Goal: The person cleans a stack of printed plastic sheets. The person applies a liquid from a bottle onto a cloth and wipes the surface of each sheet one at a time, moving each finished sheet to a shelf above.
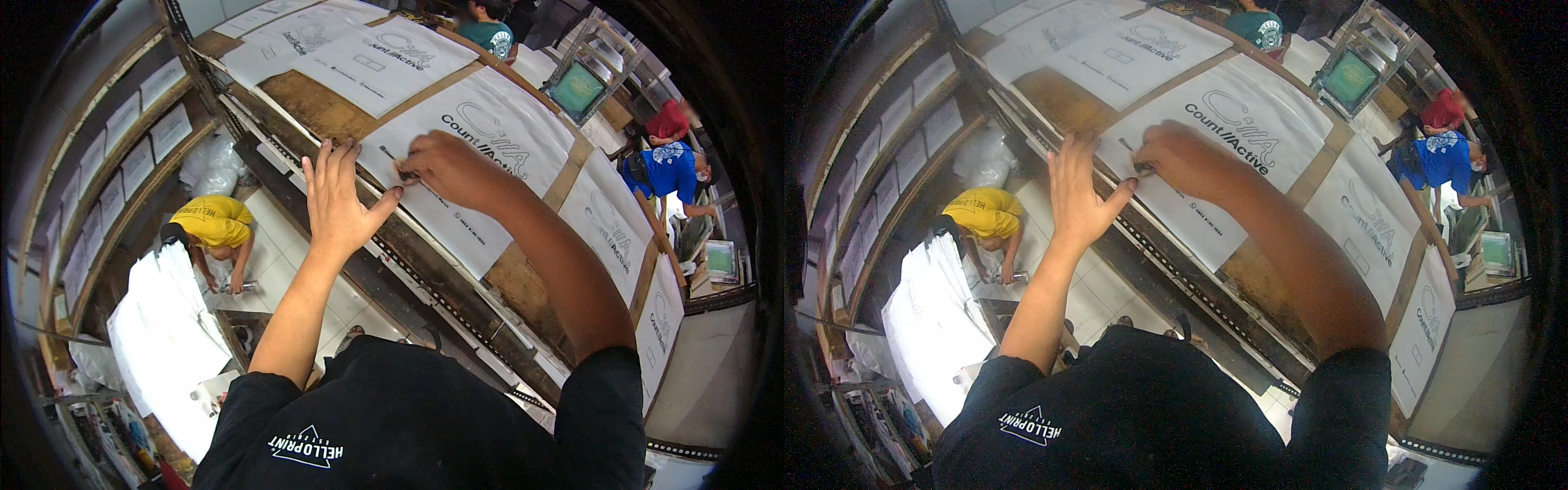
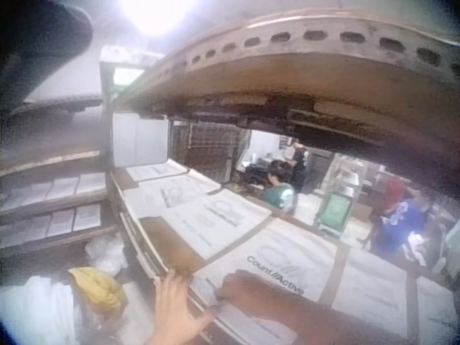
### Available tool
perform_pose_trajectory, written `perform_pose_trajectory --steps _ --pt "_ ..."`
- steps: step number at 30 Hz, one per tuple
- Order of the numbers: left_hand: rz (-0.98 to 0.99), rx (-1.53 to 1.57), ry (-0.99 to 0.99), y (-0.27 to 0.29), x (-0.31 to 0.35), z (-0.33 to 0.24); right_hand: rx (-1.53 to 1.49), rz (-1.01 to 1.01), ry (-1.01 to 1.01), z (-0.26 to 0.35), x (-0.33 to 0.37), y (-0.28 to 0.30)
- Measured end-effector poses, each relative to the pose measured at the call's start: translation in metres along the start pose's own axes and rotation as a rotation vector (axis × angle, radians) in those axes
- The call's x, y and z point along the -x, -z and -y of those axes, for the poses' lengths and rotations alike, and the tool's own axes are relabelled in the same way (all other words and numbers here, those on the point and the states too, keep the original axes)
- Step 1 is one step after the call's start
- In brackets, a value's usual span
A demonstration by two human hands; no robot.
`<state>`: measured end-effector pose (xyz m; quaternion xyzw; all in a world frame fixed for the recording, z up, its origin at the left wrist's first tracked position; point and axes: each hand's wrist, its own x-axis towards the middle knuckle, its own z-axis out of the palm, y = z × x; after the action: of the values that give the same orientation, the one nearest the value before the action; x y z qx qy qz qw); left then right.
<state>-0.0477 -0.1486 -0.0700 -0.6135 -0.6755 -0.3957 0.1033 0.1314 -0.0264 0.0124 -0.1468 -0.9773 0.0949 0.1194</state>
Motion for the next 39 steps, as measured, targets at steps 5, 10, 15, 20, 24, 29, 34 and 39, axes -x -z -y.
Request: perform_pose_trajectory --steps 5,10,15,20,24,29,34,39 --pt "-0.024 0.0 -0.018 -0.002 -0.001 -0.001 0.039 0.047 -0.037 0.014 0.057 0.012" --pt "-0.021 -0.012 -0.015 -0.001 0.001 0.0 0.016 0.126 -0.116 0.036 0.101 0.033" --pt "0.01 0.017 0.015 0.001 -0.001 -0.003 0.034 0.253 -0.14 0.04 0.125 0.049" --pt "-0.007 0.036 0.038 0.001 0.003 0.002 -0.075 0.212 -0.116 0.031 0.077 0.069" --pt "-0.02 0.059 0.021 -0.006 0.002 0.003 0.008 -0.097 0.031 0.009 0.007 0.047" --pt "-0.004 0.059 0.033 -0.002 0.002 0.001 0.086 -0.151 0.008 0.003 -0.056 0.0" --pt "-0.048 0.065 0.014 -0.007 0.005 0.005 0.1 -0.114 0.011 -0.011 -0.06 -0.024" --pt "-0.019 0.077 0.044 -0.005 0.004 0.003 0.101 0.001 0.021 0.001 -0.024 -0.005"
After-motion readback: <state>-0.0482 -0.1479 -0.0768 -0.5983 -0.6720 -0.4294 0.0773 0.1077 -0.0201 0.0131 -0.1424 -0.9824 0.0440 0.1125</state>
